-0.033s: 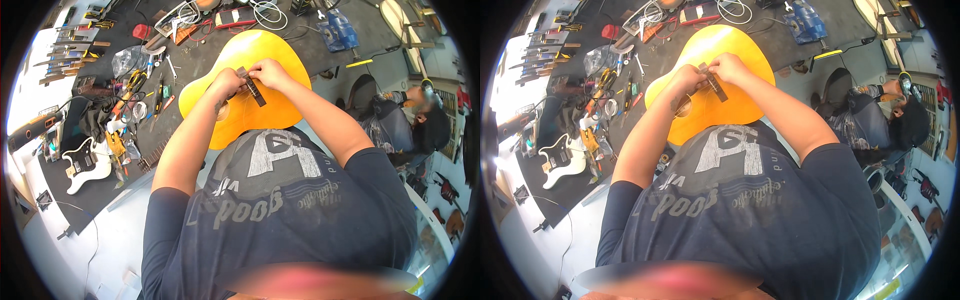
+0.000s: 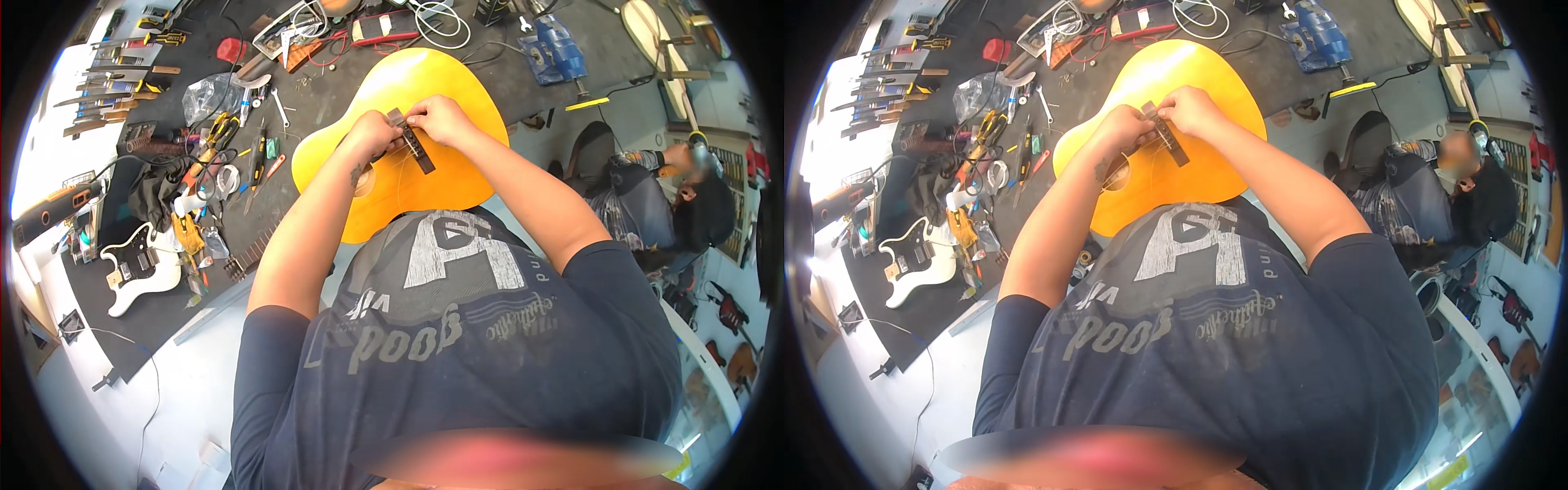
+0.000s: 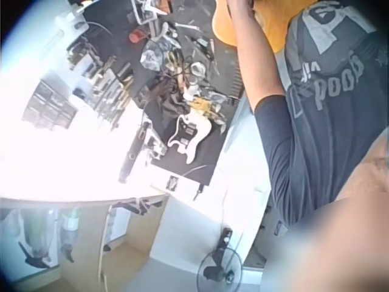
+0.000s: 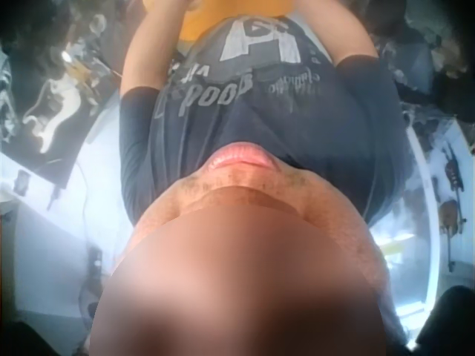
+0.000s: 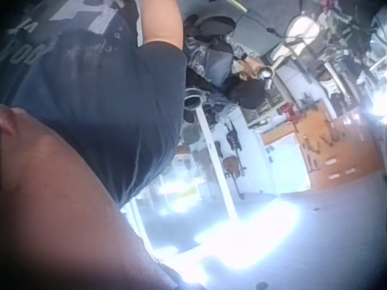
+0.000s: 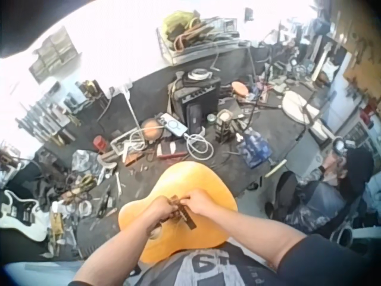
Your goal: The person strings an acoustic guitar by threading a metal string through the bridge and the tuning peg at the headstock.
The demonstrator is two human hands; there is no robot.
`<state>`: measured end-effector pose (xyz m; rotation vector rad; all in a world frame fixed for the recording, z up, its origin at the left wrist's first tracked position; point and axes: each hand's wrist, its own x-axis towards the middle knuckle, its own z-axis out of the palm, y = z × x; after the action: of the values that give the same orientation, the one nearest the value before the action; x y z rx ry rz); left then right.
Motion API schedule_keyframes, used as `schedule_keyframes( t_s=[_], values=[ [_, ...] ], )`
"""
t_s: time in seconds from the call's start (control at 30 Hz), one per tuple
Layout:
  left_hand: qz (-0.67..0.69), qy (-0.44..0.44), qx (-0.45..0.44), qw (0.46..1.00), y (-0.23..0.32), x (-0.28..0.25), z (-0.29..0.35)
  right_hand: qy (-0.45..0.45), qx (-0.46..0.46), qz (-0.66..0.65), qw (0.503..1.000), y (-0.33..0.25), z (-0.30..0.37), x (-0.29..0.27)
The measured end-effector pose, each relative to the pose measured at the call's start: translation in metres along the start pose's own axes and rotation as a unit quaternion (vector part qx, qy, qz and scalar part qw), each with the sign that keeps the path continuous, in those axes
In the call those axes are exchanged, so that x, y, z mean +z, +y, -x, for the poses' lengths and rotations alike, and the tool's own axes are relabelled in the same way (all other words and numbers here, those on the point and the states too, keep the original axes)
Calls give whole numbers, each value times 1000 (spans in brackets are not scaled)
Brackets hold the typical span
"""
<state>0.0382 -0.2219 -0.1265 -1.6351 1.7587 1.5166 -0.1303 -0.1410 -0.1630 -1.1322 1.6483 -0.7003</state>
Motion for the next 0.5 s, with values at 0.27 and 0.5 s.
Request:
schedule_keyframes(
  t_s=[0.27,0.5],
  values=[
    [14,17,25,999,-4,0,14,1,-18,31,999,-13,7,1],
    [52,-2,-10,999,-1,2,5,6,-6,-1,1000,-11,2,-6]
  ],
)
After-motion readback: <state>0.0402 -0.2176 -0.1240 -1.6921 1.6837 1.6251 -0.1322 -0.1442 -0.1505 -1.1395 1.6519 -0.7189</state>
